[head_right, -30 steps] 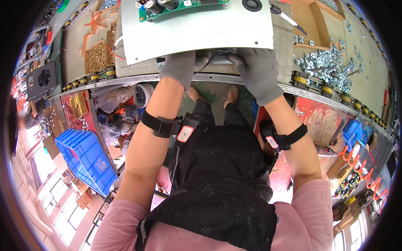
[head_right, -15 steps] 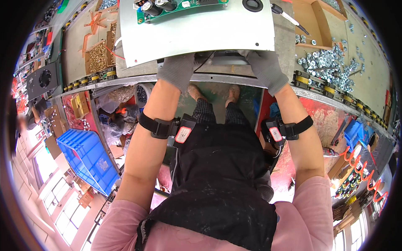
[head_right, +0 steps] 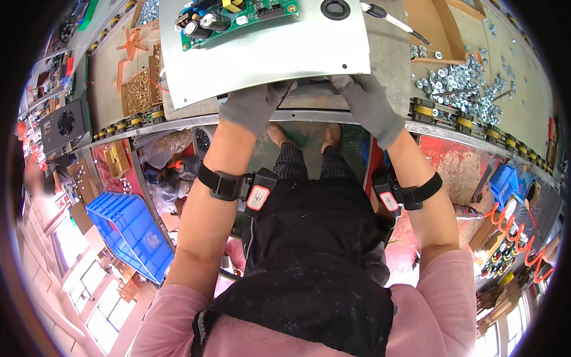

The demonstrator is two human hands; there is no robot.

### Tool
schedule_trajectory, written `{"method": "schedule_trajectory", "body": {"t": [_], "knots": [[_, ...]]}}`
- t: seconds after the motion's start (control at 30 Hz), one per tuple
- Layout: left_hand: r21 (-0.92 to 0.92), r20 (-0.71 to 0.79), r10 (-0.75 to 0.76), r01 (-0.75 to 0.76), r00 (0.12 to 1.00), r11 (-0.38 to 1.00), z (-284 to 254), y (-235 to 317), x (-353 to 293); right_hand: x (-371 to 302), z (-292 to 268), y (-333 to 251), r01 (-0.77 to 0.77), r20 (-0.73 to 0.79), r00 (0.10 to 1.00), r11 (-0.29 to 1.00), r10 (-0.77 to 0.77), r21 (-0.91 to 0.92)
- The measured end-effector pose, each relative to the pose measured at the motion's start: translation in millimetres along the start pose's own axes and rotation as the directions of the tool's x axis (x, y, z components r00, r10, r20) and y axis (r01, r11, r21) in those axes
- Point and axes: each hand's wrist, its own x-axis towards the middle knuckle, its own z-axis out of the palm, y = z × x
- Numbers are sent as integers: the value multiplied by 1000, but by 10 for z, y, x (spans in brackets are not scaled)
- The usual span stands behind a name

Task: Assembling electronic components and wiring onto a metal chassis using a power screwdriver in a workshop environment.

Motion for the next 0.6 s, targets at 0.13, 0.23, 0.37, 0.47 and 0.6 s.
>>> {"method": "schedule_trajectory", "body": {"t": [0.13,0.23,0.37,0.47,0.6], "knots": [[-98,122,-183,196,975,976,8,20,29,-37,25,-116,45,51,997,987,-53,152],[-229,41,-201,205,979,951,66,9,19,83,18,-126,162,71,987,924,-147,-346],[-270,9,-207,202,978,941,126,-16,7,283,-56,-106,385,211,919,649,-332,-656],[-190,156,-124,153,980,970,105,0,-13,331,-117,-119,333,333,934,665,-133,-668],[-61,199,-91,105,976,993,34,37,26,376,-142,-196,377,373,917,601,-139,-704]]}}
